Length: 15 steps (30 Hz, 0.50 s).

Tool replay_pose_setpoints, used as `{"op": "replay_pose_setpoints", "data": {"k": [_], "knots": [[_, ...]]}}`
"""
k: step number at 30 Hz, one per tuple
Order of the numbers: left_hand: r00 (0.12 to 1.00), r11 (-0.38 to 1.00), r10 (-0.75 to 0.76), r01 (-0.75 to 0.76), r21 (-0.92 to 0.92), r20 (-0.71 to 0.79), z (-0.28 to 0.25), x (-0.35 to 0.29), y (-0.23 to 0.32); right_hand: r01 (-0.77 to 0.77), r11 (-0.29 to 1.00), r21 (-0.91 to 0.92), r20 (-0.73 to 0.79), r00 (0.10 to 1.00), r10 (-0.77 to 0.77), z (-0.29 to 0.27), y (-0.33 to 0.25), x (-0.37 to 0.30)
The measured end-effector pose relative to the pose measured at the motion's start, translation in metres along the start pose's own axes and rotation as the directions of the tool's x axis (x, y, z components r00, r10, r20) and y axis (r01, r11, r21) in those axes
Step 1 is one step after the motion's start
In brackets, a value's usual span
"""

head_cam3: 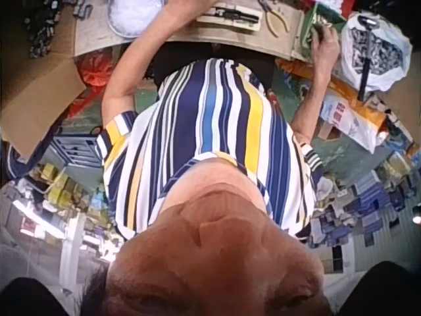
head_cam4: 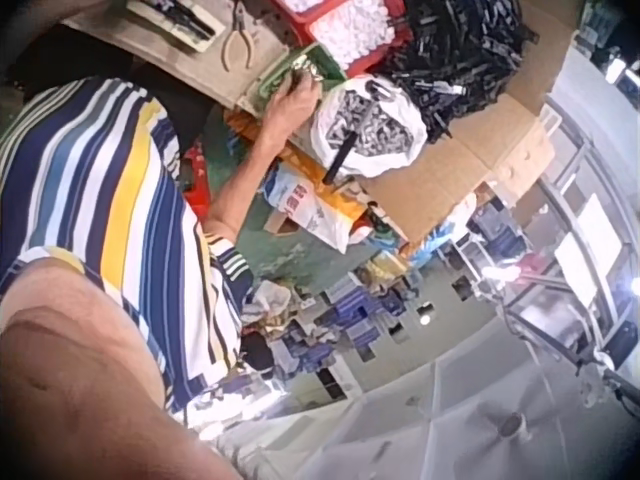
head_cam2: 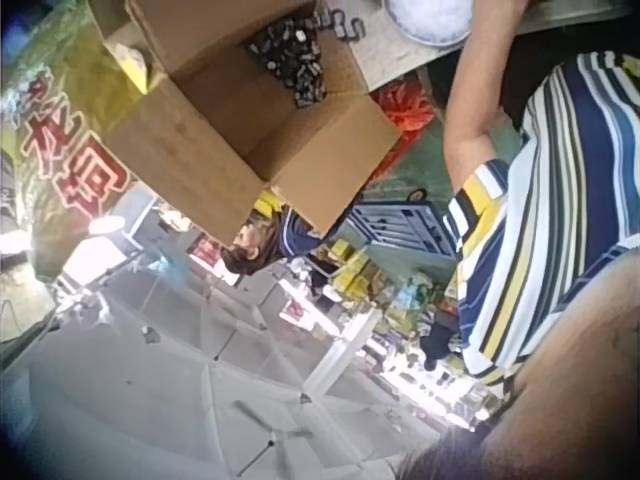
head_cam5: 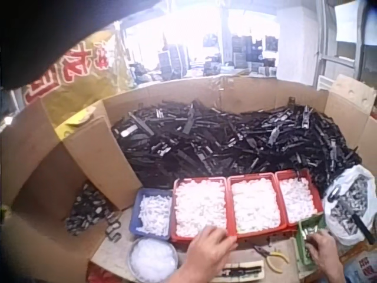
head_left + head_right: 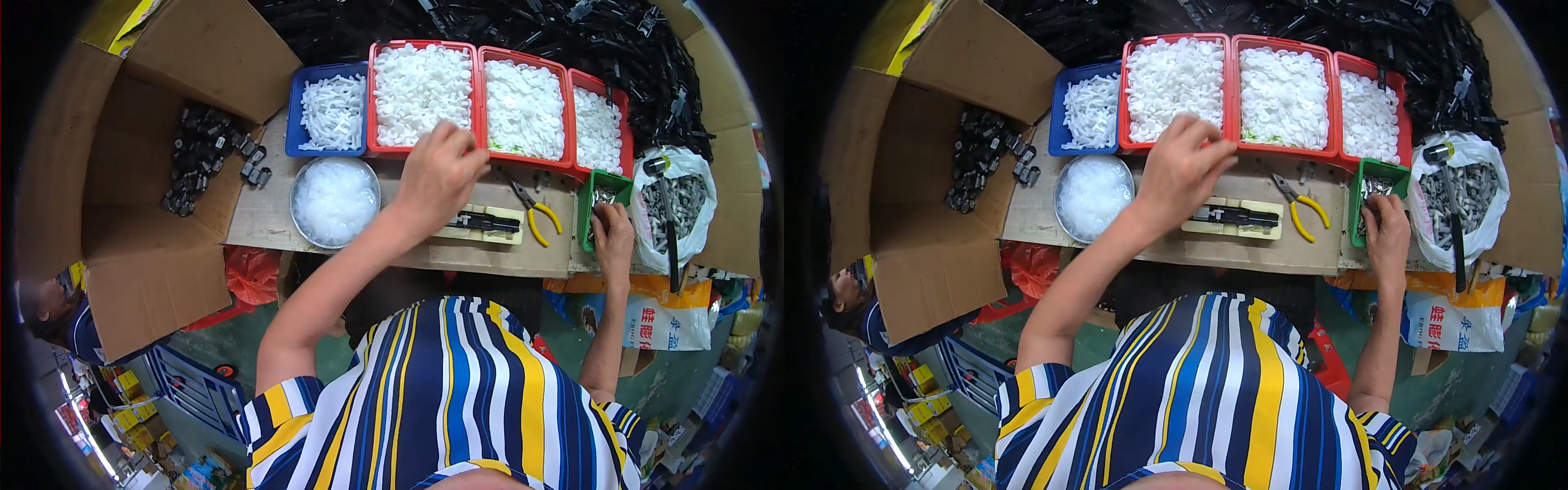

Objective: The person assembles small padlocks at a workbench. They pick up a black lock body, insert a white plastic component, and use a hammer to tap a metal pin into place. They then use pliers to adjust the pin and place the finished lock into a cardboard box. This process is repeated multiple times with various components from nearby trays.

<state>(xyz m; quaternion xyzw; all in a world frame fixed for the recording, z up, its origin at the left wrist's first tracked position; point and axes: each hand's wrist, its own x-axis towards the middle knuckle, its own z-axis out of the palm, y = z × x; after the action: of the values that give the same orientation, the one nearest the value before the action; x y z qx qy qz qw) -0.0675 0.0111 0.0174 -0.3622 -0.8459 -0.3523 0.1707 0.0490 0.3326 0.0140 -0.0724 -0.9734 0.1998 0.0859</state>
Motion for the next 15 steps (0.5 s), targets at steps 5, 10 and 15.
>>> {"op": "replay_pose_setpoints", "data": {"k": [5,10,15], "knots": [[0.994,0.982,-0.029,0.009,0.188,0.104,0.023,0.043,-0.015,0.071,0.997,-0.020,-0.028,0.997,-0.072,0.007,0.011,0.001],[0.993,0.946,-0.018,-0.022,0.325,0.118,0.041,0.056,-0.018,0.085,0.996,0.019,-0.092,0.992,-0.083,0.009,0.007,0.001],[0.995,0.979,-0.029,0.008,0.206,0.098,0.036,0.060,-0.020,0.128,0.992,-0.001,-0.111,0.986,-0.127,0.008,0.012,0.006]]}}
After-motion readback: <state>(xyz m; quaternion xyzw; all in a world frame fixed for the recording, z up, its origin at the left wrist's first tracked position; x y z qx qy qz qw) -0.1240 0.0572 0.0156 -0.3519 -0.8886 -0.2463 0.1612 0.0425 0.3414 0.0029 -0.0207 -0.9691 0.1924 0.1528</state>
